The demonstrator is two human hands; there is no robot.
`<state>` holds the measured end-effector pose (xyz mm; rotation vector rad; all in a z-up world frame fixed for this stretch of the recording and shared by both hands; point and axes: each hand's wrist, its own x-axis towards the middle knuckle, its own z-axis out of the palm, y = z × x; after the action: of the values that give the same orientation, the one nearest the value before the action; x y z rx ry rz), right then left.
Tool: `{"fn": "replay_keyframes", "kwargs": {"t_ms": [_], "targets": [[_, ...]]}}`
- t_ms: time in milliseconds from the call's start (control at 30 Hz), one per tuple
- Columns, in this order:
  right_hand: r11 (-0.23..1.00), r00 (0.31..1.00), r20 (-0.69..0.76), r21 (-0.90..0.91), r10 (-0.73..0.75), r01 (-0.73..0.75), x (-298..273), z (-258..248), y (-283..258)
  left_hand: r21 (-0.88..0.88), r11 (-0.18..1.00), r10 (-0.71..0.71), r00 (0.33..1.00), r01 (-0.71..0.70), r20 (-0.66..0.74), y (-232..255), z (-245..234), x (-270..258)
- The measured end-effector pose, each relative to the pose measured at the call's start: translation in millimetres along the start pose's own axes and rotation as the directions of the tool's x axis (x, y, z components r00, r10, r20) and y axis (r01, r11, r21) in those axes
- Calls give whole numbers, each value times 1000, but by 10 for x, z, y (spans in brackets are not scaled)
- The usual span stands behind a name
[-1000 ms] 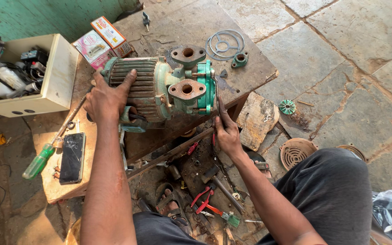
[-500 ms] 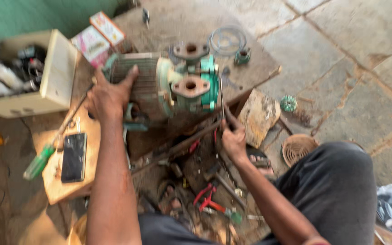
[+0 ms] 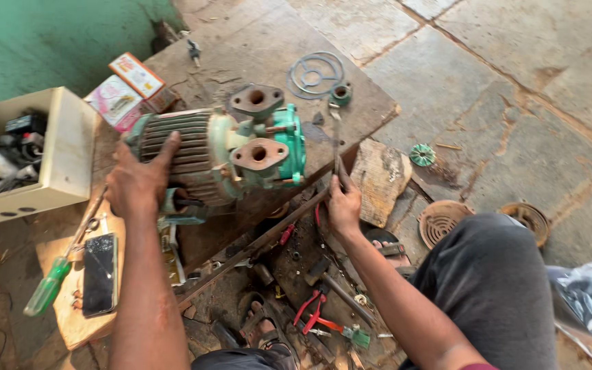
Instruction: The person works on a green electric motor mounted on a wooden workbench. They use a hammer and a metal bar to tap the motor housing, then apply a substance from a packet to the motor. The person uses pliers to manipulate a part of the motor and continues to tap it with the hammer.
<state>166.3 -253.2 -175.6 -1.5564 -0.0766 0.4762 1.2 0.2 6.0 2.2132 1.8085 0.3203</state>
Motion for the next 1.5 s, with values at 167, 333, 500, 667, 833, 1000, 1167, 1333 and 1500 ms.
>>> {"fn": "replay_keyframes", "kwargs": {"t_ms": [167, 333, 500, 667, 833, 1000, 1167, 1333, 1500], "targets": [[993, 992, 111, -103, -51, 63, 91, -4, -93, 24, 1000, -9, 1000, 9, 5, -27, 42, 29], [985, 979, 174, -116, -106, 127, 57, 90, -95, -2, 999, 45, 999, -45, -8, -69, 72, 66], [975, 974, 218, -197, -60, 104, 182, 15, 0, 2, 1000, 16, 1000, -16, 12, -91, 92, 83], [951, 974, 223, -307, 31, 40, 432, -12, 227, 10, 1000, 11, 1000, -12, 14, -80, 95, 84], [708, 778, 281, -324, -561, 628, 569, -16, 474, 7, 999, -39, 998, 39, 53, -70, 103, 85], [979, 918, 371, -89, -139, 184, 457, -55, 391, 7, 1000, -10, 1000, 10, 19, -58, 71, 73], [959, 944, 306, -207, -127, 196, 277, -81, 130, -9, 999, -50, 997, 51, 61, -15, 52, 22], [878, 923, 301, -339, -239, 337, 199, -42, 63, -2, 1000, -3, 1000, 3, 31, -20, 20, 1], [934, 901, 351, -155, -253, 323, 128, -61, -132, -28, 1000, 1, 1000, -1, 10, -28, 3, -44]]}}
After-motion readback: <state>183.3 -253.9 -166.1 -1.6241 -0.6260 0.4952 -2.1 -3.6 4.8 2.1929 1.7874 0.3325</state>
